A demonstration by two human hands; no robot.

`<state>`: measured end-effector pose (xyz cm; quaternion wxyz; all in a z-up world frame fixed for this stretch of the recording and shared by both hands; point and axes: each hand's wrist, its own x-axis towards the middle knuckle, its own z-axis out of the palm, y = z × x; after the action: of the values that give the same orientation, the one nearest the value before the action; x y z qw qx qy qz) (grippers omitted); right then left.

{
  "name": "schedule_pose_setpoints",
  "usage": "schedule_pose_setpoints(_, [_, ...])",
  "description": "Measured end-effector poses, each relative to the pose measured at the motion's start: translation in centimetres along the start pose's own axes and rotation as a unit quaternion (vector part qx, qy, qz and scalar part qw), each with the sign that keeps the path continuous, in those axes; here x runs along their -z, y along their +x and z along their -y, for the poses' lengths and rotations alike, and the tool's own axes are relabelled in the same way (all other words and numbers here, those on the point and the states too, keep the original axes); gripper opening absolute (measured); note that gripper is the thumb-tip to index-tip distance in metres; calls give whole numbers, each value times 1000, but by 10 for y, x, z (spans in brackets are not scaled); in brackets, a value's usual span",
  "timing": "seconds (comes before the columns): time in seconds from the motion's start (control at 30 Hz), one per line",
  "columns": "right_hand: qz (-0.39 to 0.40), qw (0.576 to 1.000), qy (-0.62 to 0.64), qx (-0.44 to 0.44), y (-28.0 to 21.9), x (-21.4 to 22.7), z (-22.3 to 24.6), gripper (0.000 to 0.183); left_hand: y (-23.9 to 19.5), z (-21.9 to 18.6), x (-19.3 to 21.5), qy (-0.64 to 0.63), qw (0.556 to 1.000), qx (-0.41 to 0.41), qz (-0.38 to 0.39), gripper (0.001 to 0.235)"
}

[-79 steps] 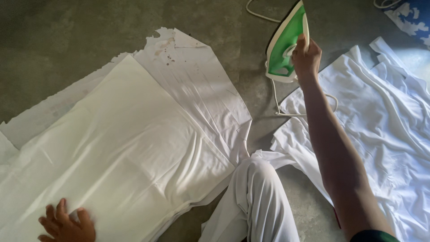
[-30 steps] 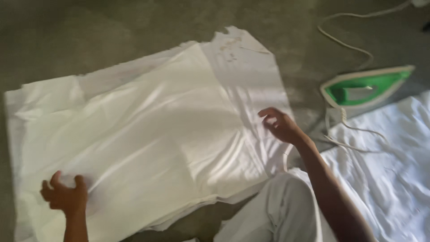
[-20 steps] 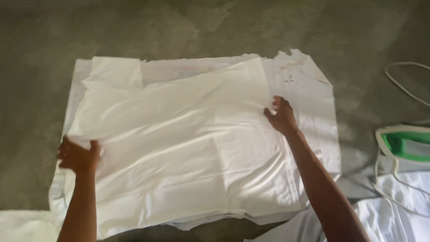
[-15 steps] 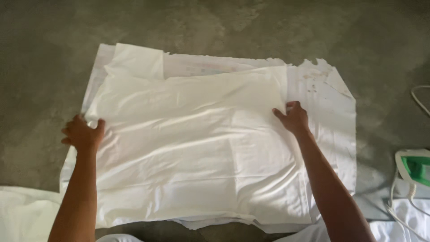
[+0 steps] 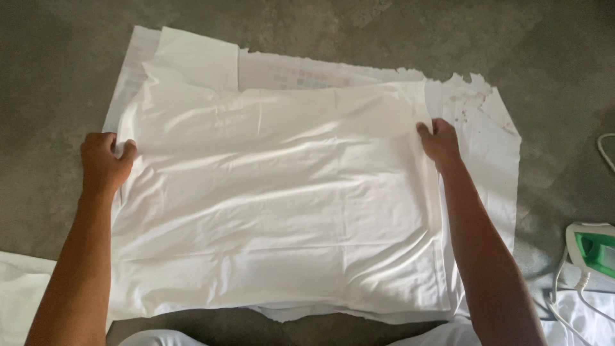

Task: The person irons a white t-shirt laid out on a protective sheet on the floor. They use a green and white iron to smooth the fabric, periodically lifting and repositioning the shirt to access different areas.

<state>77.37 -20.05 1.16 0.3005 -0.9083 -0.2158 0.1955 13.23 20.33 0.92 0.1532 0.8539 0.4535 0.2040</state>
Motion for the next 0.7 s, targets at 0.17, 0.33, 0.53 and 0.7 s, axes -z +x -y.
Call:
schedule_pose_setpoints(0.17, [41, 993, -8, -115, -45, 23, 86, 45, 15, -16, 3, 26, 993, 110, 25, 41])
schedule_pose_setpoints(0.33, [69, 989, -38, -128, -39, 38, 116, 84, 56, -32, -13, 3, 995, 96, -2, 59])
schedule_pose_setpoints(0.53, [135, 983, 52, -111, -21, 80, 124, 68, 109, -53, 1, 58, 979, 120, 154, 62])
schedule_pose_setpoints(0.7, [154, 977, 147, 7, 28, 100, 107, 33, 169, -156, 86, -13, 940, 284, 186, 51])
